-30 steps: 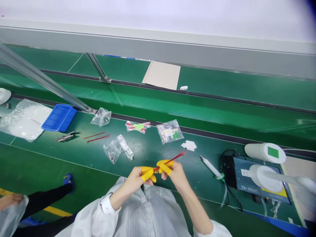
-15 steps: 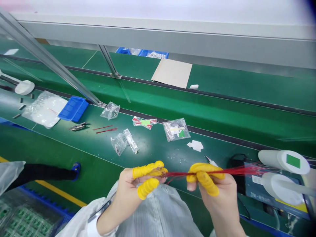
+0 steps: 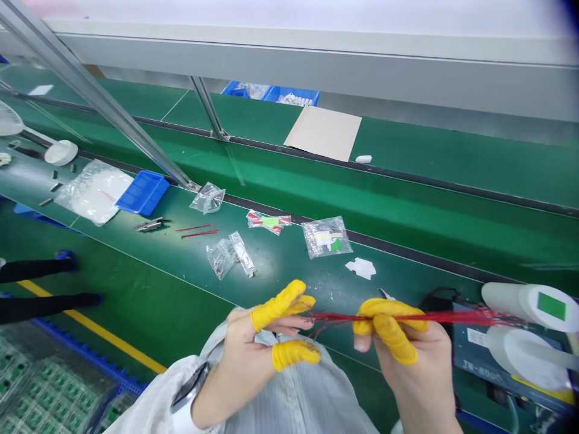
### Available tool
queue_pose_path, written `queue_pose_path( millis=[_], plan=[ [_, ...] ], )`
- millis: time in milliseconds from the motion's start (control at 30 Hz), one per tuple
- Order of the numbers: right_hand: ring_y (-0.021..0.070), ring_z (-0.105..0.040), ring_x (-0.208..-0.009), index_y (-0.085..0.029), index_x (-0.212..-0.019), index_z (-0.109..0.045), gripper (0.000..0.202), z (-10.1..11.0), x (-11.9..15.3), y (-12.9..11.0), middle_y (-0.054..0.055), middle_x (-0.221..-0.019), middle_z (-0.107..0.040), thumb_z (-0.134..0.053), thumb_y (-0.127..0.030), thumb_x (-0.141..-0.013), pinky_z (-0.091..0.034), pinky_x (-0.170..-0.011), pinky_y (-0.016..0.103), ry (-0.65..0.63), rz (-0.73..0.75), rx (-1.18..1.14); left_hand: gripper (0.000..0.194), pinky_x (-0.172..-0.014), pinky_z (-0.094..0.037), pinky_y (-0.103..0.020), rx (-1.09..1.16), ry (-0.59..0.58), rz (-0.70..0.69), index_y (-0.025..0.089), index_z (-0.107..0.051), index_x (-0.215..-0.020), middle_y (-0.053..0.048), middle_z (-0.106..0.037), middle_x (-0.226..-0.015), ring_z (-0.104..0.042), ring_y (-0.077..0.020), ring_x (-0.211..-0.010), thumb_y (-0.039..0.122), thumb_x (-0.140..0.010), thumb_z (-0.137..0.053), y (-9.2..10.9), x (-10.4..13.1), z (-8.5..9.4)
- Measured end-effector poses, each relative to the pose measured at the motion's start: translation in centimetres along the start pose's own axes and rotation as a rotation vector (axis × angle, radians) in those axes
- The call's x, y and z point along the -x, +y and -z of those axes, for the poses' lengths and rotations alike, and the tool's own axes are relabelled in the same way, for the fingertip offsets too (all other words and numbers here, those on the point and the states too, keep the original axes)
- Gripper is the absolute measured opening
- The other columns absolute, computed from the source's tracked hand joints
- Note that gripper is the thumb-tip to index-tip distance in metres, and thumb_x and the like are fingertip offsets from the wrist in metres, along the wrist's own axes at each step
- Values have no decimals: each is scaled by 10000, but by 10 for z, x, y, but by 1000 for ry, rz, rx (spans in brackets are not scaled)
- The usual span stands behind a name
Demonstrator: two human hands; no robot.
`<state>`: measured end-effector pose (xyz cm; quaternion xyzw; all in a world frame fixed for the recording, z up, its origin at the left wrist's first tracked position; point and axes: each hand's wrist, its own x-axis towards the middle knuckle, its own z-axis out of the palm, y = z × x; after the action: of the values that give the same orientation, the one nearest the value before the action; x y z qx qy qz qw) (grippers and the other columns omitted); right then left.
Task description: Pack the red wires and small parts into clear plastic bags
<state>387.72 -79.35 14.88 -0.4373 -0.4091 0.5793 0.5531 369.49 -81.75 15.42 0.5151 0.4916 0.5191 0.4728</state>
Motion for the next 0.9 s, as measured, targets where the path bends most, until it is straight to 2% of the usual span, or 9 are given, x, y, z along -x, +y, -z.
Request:
queue_pose_path(
  millis=[100, 267, 467, 633, 900],
  plan=[
    [155, -602, -370, -227, -770, -740, 63, 2, 1, 0, 18, -498, -659, -690, -265, -767, -554, -383, 221, 2, -6, -1, 225, -665, -606, -195, -1, 7, -20, 315, -726, -858, 39, -737, -747, -710, -176, -708, 228, -653, -759, 4, -4, -3],
    [167, -616, -396, -225, -797, -733, 63, 4, 3, 2, 18, -514, -663, -673, -238, -782, -565, -406, 245, -36, -40, -27, 357, -572, -599, -167, -24, 28, -77, 326, -689, -960, 45, -737, -809, -705, -148, -630, 112, -679, -733, -1, -5, -4],
    [126, -595, -391, -230, -773, -737, 60, 3, 0, 4, 20, -572, -686, -685, -260, -772, -548, -398, 211, -13, -32, -17, 338, -607, -608, -173, -50, 45, -108, 316, -692, -936, 36, -731, -840, -707, -154, -657, 103, -677, -732, -5, -5, -4],
    [132, -616, -413, -232, -815, -728, 63, 1, -2, 6, 3, -530, -671, -675, -245, -783, -545, -410, 192, -30, -37, -32, 287, -627, -612, -185, -6, 76, -22, 319, -711, -873, 44, -729, -824, -707, -160, -655, 118, -669, -740, -4, -8, -6],
    [135, -641, -446, -207, -803, -725, 55, 0, -4, 10, 10, -557, -689, -692, -211, -759, -558, -442, 172, -39, -141, -60, 160, -578, -617, -207, 173, 84, 247, 296, -735, -780, 38, -730, -761, -696, -186, -585, 192, -661, -755, -7, -10, -7]
  ],
)
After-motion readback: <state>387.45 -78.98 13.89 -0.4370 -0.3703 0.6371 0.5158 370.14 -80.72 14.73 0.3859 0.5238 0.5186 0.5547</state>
